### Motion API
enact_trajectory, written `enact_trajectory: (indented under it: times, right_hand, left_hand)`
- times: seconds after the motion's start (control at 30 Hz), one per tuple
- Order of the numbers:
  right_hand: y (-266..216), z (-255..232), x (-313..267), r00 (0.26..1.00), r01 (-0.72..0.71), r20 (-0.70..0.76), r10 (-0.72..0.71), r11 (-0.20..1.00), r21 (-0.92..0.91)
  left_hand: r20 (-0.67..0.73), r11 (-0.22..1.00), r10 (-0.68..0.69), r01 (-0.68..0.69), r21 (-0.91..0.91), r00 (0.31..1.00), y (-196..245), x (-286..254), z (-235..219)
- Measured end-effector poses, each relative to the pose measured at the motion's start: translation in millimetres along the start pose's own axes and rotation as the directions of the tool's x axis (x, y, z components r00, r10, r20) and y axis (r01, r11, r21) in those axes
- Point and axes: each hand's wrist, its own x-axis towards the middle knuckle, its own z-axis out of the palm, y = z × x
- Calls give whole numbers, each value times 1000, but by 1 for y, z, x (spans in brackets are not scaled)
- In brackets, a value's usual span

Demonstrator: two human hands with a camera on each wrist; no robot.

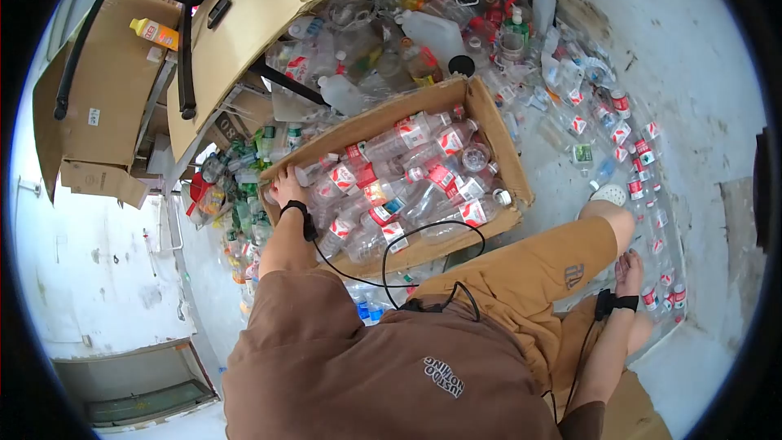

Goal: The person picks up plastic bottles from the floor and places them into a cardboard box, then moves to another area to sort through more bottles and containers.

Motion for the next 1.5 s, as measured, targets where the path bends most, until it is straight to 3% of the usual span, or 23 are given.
enact_trajectory:
  times: [0.2, 0.27, 0.37, 0.47, 0.5, 0.53, 0.57, 0.6, 0.63, 0.67, 0.7, 0.73, 0.77, 0.83, 0.9, 0.97, 1.03, 1.17, 1.23, 1.37, 1.43, 1.47, 1.5]
  right_hand:
    - [2, -3, -4, 1000, -12, -13, 12, 999, -35]
    - [2, -1, -10, 1000, -11, -25, 10, 999, -32]
    - [-3, 3, -14, 999, 9, -50, -12, 999, -43]
    - [14, -10, 1, 999, 26, 29, -25, 999, -31]
    - [20, -8, 1, 996, 71, 56, -72, 997, 18]
    - [26, -5, 4, 996, 91, 13, -91, 996, 16]
    - [29, -5, 3, 986, 123, 106, -126, 992, 33]
    - [25, 1, -10, 989, 149, 26, -147, 983, -111]
    - [7, 12, -28, 993, 109, -26, -119, 963, -245]
    - [4, 20, -37, 987, 121, -81, -136, 979, -163]
    - [12, 19, -26, 984, 97, -127, -122, 978, -182]
    - [10, 23, -27, 988, 81, -119, -100, 985, -154]
    - [8, 28, -32, 984, 88, -142, -109, 986, -142]
    - [8, 32, -33, 984, 88, -142, -104, 990, -112]
    - [-1, 35, -40, 989, 81, -109, -96, 988, -133]
    - [-1, 37, -37, 991, 88, -94, -95, 993, -84]
    - [-2, 39, -36, 993, 87, -74, -89, 996, -38]
    - [-16, 40, -31, 995, 32, -97, -23, 995, 94]
    - [-22, 31, -19, 993, -90, -63, 103, 978, 188]
    - [-11, -4, 35, 976, -91, -181, 118, 984, 151]
    - [4, -28, 61, 965, -97, -230, 129, 985, 143]
    - [10, -41, 74, 952, -160, -249, 176, 984, 84]
    - [20, -56, 89, 938, -223, -268, 221, 975, 26]
  left_hand:
    - [-27, 997, -70, 69, -16, 997, -2, -4, 23]
    - [84, 970, -114, 129, -204, 990, -5, -1, 34]
    - [180, 958, -156, 193, -211, 971, -1, 4, 32]
    - [136, 977, -204, 193, 89, 969, 28, -2, -2]
    - [70, 991, -88, 80, 109, 994, 20, 12, 17]
    - [326, 991, -95, 58, 120, 941, 37, 17, -7]
    - [166, 994, 31, -48, 95, 986, 45, 9, -1]
    - [-68, 954, 299, -300, -16, 952, 27, 29, 45]
    - [-337, 817, 337, -451, -360, 879, 33, 46, 76]
    - [-113, 762, 407, -405, -506, 906, 103, 6, -15]
    - [-320, 630, 484, -578, -519, 815, 130, -4, -25]
    - [-341, 516, 556, -636, -573, 758, 163, -16, -48]
    - [-308, 460, 588, -622, -633, 748, 199, -35, -74]
    - [-354, 224, 691, -653, -724, 630, 264, -70, -114]
    - [-359, -9, 805, -595, -803, 472, 327, -117, -164]
    - [-381, -148, 875, -582, -799, 300, 386, -153, -190]
    - [-407, -247, 892, -539, -805, 199, 439, -204, -217]
    - [-420, -407, 906, -393, -824, -58, 524, -302, -245]
    - [-399, -432, 901, -284, -856, -168, 559, -345, -243]
    - [-371, -421, 891, -169, -891, -263, 616, -405, -215]
    - [-130, -154, 962, -86, -984, -240, 631, -421, -193]
    - [-217, -270, 939, -180, -946, -267, 638, -422, -192]
    - [-207, -262, 939, -180, -948, -274, 644, -423, -190]
